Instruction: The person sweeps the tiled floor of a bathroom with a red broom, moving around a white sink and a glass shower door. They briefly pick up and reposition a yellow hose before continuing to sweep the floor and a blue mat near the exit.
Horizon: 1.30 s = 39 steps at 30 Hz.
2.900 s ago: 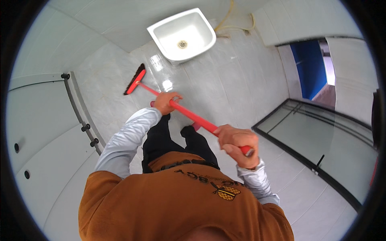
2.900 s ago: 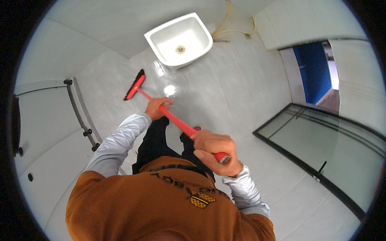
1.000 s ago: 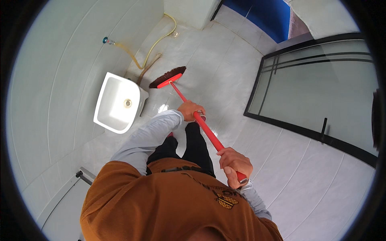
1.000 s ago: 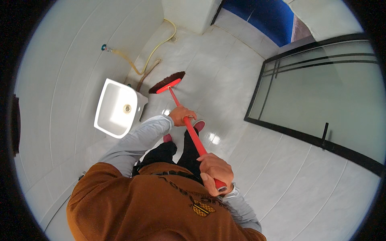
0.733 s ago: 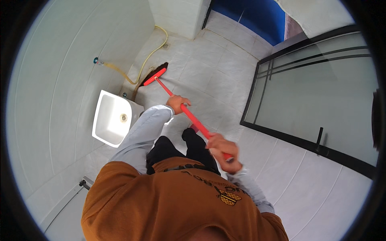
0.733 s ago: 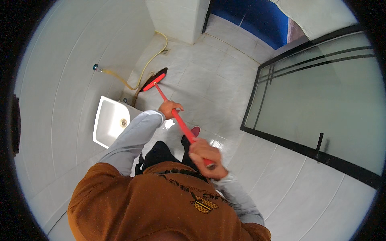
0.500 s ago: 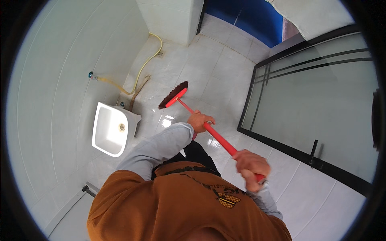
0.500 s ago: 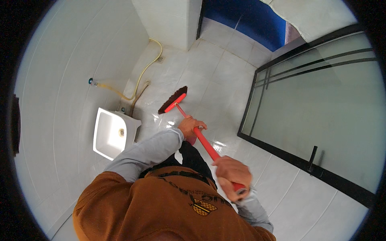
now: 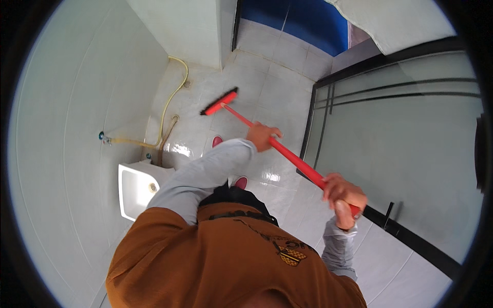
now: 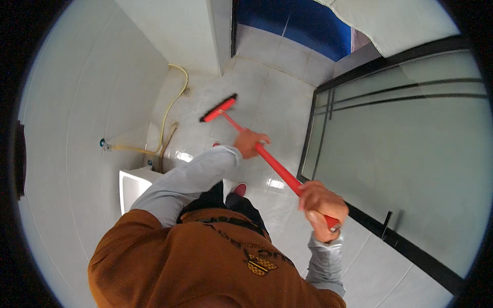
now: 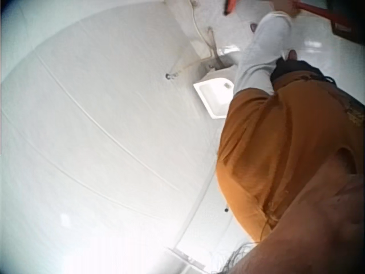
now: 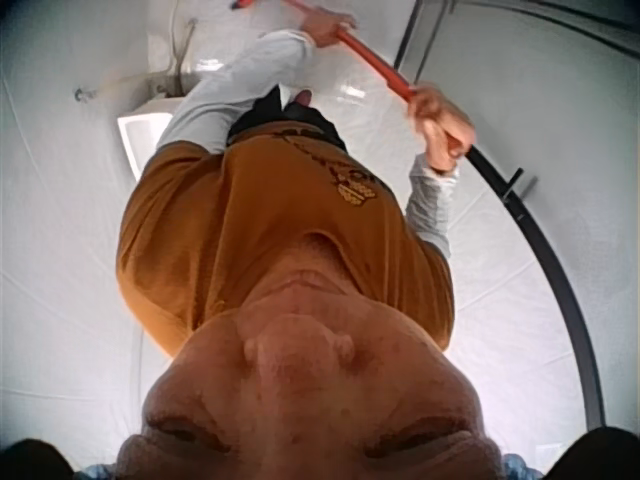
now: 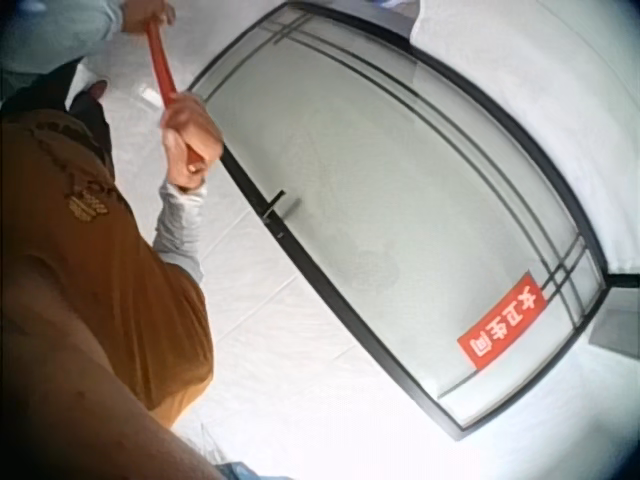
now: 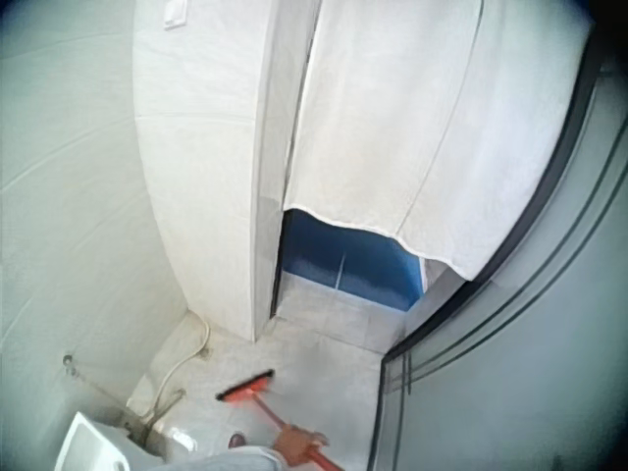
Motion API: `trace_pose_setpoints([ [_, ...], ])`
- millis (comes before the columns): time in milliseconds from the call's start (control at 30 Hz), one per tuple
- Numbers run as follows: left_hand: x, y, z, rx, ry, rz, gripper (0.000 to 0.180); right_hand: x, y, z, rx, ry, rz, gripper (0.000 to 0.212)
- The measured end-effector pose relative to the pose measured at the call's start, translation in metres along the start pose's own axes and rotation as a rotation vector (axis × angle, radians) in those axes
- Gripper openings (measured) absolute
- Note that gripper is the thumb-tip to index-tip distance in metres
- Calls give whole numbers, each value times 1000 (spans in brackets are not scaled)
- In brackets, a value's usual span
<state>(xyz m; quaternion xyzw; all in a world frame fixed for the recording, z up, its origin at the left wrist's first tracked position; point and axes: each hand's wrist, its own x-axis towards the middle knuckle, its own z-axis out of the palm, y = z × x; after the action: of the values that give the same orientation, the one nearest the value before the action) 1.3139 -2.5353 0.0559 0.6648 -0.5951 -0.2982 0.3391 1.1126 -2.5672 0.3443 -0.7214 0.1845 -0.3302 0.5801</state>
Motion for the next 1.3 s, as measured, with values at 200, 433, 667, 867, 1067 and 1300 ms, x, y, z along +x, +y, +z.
trace_pose_setpoints([
  [200, 44, -51, -31, 4, -41, -35, 19, 77, 44, 14, -12, 10, 32, 35],
  [433, 40, -138, -131, 204, 137, -171, 12, 164, 71, 90, 89, -152, 143, 24],
  [667, 39, -89, -116, -33, 96, -168, 9, 188, 36, 82, 126, -196, -52, 30],
  [867, 37, -53, -131, 1, 195, -187, 9, 185, 17, 60, 163, -217, -10, 29],
  [1067, 47, -10, -95, -112, 303, -140, 16, 189, -10, 20, 120, -349, -27, 27],
  [1300, 45, -3, -85, 1, 332, -181, 25, 197, 10, 7, 163, -650, -194, 17],
])
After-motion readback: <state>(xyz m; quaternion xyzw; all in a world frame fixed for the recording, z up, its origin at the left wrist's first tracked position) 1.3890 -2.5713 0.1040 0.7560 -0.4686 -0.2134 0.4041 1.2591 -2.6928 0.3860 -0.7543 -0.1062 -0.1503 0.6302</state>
